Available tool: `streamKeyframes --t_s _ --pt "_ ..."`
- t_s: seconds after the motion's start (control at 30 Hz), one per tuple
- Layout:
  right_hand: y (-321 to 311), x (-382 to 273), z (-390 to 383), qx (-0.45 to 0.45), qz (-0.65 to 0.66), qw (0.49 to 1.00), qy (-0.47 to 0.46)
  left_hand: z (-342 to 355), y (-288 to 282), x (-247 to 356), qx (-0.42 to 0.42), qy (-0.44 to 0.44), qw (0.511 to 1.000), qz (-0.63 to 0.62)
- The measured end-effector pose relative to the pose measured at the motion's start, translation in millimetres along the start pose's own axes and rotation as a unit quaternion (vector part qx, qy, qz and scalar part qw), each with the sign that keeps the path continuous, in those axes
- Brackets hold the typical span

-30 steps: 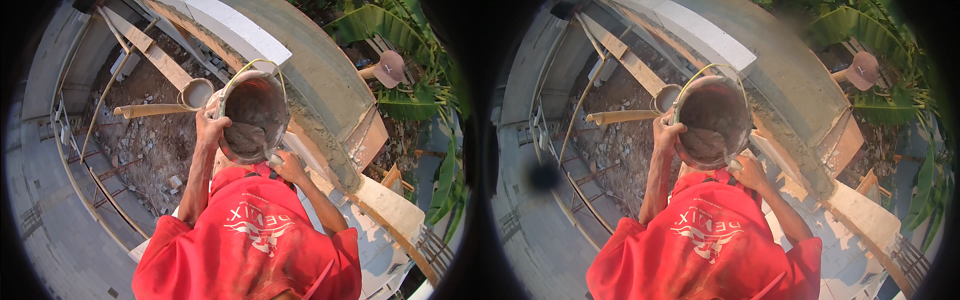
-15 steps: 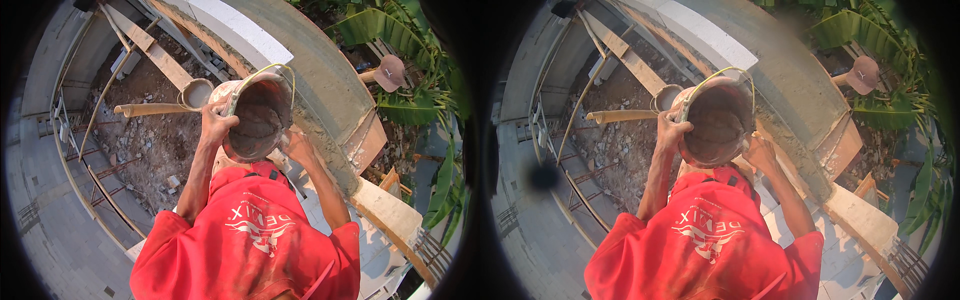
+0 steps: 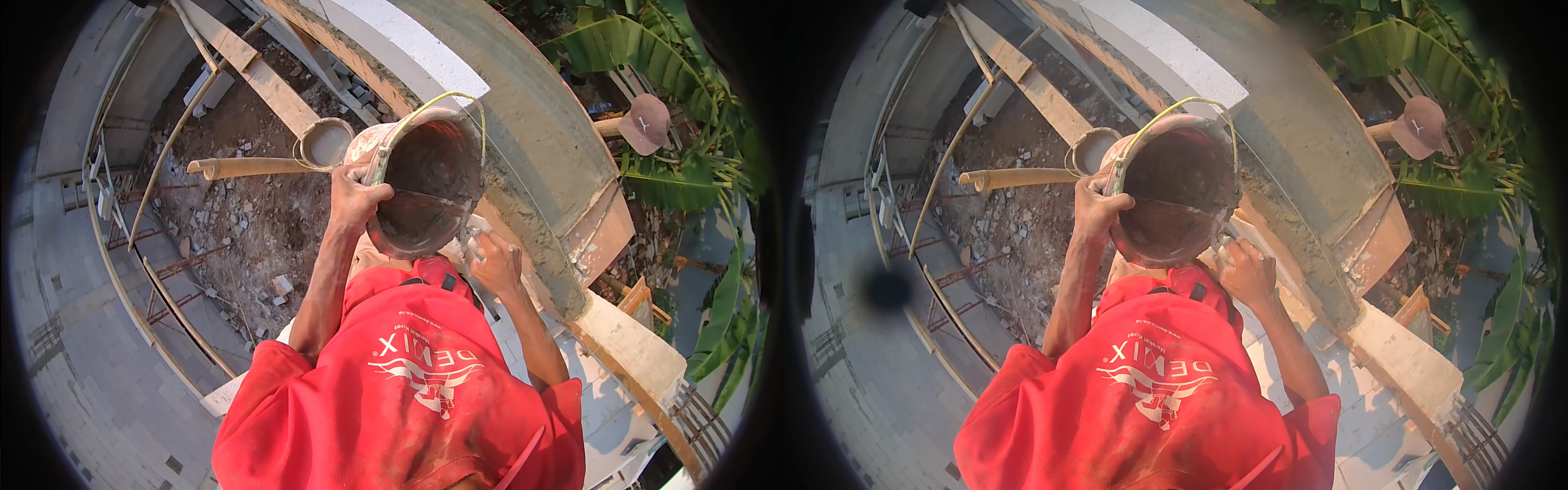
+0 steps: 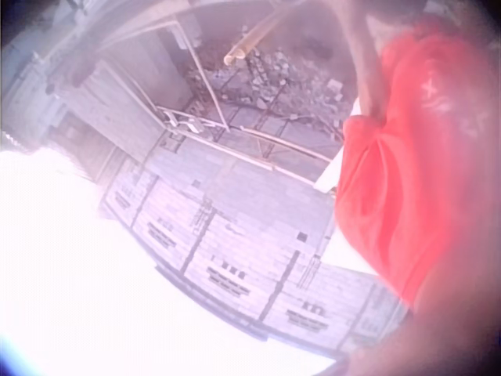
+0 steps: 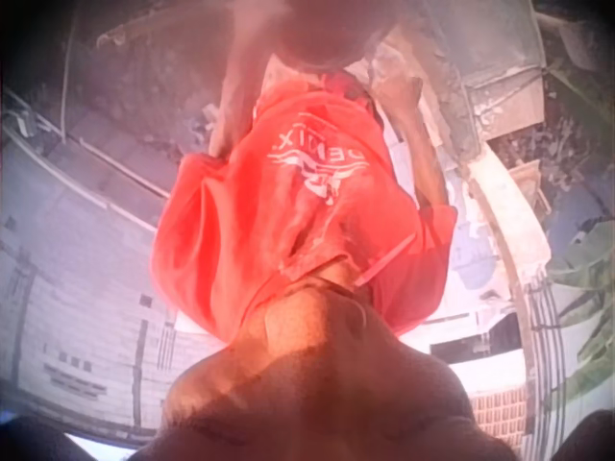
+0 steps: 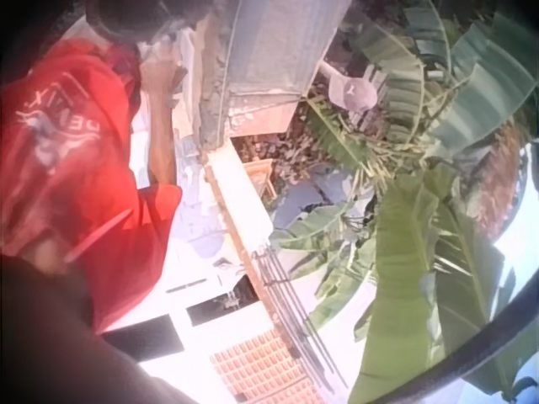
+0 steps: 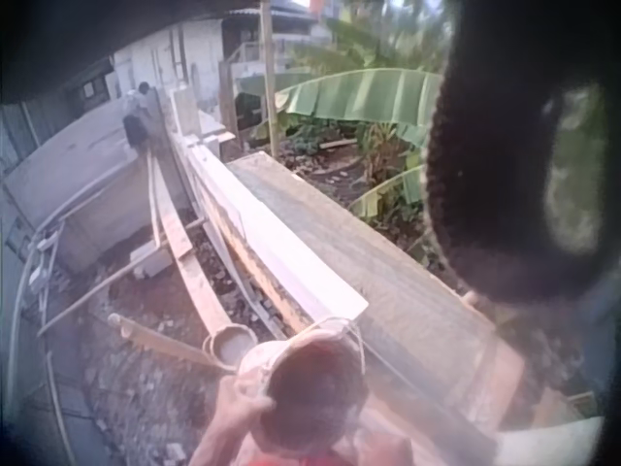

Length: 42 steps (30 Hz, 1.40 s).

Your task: The person places white blocks onto a curved wall section, then scoops mortar from a bucket with a trowel and spreads it along the wall. The person repeats this process, positioning blocks and applying mortar to secure them.

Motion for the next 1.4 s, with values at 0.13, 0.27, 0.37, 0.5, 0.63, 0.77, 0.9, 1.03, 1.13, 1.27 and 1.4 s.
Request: streamKeyframes --t_s 0.13,0.27,0.37,0.5,0.63,0.77,0.9,1.03,1.13,1.27,1.4 --pt "17 22 29 -0.266 0.266 0.913 0.155 4 3 2 -0.011 0.031 0.999 0.025" --pt "8 11 30 -0.202 0.083 0.963 0.158 5 1 0 -0.012 0.048 0.998 0.036" --pt "6 1 31 -0.019 -0.047 0.996 0.071 3 -3 -4 -0.006 0.028 0.999 0.032" --pt "35 -6 16 -0.069 -0.142 0.987 -0.015 5 2 -4 0.009 0.019 0.999 0.024" --pt "24 -12 -1 -0.006 -0.073 0.995 -0.061 3 -6 -13 0.015 0.015 0.999 0.037" --pt "46 15 -6 0.064 -0.072 0.995 -0.036 6 -4 -21 0.021 0.012 1.000 -0.015" --pt "49 31 -3 0.013 -0.080 0.995 -0.065 6 3 -18 0.013 0.025 0.999 -0.029" --pt "66 51 6 -0.037 -0.123 0.991 -0.038 2 7 -13 0.008 0.029 0.999 -0.020" --pt "65 45 4 -0.027 -0.063 0.996 -0.052 5 -1 -13 0.020 0.033 0.999 0.003" --pt "8 1 10 -0.213 0.215 0.952 0.040 3 5 -10 0.001 0.016 1.000 0.010" --pt "0 -24 34 -0.461 0.454 0.742 0.176 2 1 -15 0.006 0.017 0.999 0.034"
Point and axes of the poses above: each hand's wrist, its own z-axis towards the middle knuckle, its own y-axis out of the palm, x = y × z, the point moved 1 cm from there along z, towards the middle knuckle, and after that the axes turned 4 degrees about y, right-handed, at the moved point
